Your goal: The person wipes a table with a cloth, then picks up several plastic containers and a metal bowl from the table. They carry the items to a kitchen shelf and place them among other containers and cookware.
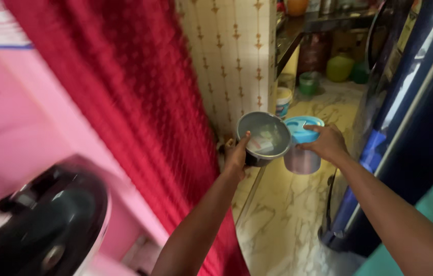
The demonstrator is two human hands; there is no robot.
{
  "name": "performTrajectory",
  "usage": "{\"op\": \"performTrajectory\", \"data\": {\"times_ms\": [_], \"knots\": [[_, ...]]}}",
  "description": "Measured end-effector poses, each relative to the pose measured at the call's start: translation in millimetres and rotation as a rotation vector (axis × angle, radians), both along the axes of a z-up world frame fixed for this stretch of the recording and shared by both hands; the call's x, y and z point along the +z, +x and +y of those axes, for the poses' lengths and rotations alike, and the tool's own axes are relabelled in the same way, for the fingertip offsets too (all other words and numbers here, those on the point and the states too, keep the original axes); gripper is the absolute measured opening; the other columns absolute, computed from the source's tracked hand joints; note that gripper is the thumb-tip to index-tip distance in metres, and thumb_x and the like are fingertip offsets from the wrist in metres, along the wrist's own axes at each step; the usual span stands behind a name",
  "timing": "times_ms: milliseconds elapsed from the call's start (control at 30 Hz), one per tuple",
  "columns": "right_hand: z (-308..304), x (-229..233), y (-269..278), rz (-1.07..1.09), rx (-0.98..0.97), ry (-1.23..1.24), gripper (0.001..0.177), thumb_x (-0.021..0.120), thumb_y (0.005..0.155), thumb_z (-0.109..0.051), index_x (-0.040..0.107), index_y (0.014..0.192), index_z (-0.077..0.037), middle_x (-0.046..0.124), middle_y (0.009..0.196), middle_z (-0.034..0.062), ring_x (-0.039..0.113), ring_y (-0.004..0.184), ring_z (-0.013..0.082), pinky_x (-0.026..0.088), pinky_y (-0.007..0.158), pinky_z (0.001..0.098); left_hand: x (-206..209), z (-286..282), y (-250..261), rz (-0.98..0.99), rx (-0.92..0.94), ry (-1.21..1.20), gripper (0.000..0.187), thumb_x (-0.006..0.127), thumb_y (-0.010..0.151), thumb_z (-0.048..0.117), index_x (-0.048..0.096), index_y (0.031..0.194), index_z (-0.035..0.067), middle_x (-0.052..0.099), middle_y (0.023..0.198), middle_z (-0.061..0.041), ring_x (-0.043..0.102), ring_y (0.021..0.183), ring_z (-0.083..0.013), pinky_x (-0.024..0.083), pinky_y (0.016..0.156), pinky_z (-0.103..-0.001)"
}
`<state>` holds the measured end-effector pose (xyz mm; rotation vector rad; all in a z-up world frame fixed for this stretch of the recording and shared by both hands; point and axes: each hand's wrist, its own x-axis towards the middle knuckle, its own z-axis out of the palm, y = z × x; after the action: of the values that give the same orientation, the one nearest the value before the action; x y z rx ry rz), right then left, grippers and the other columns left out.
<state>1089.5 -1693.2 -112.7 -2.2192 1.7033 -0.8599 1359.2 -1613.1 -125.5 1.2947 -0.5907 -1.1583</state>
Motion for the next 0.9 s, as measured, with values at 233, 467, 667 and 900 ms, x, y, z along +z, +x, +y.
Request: {"op": "performTrajectory", "data": {"times_ms": [233,467,667,900], "knots": [[-150.6,-9.7,13.7,0.029,-0.086,-0.050,0.078,0.094,0.057,-0.049,0.073,0.130,-0.029,0.065,0.118,0.0198,0.061,0.117,0.0353,0.051,0.101,0.0424,1.6,-181.5,36.1,0.027,-0.090,-0.016,0.103,0.076,0.078,0.058,0.023,0.156,0.016,0.046,0.148,-0.018,0.056,0.125,-0.0352,0.054,0.085,-0.054],[-274.0,-20.2,-7.3,-0.042,-0.156,-0.248,0.075,0.093,0.059,-0.046,0.074,0.129,-0.026,0.060,0.124,0.0206,0.059,0.117,0.0364,0.050,0.100,0.0429,-18.4,-338.8,27.4,0.108,-0.146,-0.059,0.100,0.076,0.076,0.058,0.028,0.151,0.013,0.047,0.146,-0.020,0.058,0.124,-0.0338,0.057,0.087,-0.055],[-408.0,-40.4,-15.1,-0.012,-0.215,-0.163,0.076,0.094,0.060,-0.046,0.074,0.132,-0.030,0.060,0.119,0.0211,0.060,0.115,0.0359,0.051,0.099,0.0422,-39.2,-476.7,16.8,0.091,-0.158,-0.066,0.101,0.076,0.074,0.060,0.031,0.151,0.013,0.051,0.143,-0.017,0.059,0.122,-0.0343,0.057,0.085,-0.056],[-578.5,-40.4,-11.8,-0.102,-0.178,-0.200,0.075,0.095,0.056,-0.042,0.075,0.127,-0.027,0.060,0.127,0.0203,0.061,0.116,0.0352,0.051,0.099,0.0412,-35.4,-638.8,16.8,0.029,-0.105,-0.027,0.103,0.079,0.074,0.061,0.029,0.151,0.015,0.052,0.141,-0.017,0.062,0.118,-0.0320,0.058,0.083,-0.051]]}}
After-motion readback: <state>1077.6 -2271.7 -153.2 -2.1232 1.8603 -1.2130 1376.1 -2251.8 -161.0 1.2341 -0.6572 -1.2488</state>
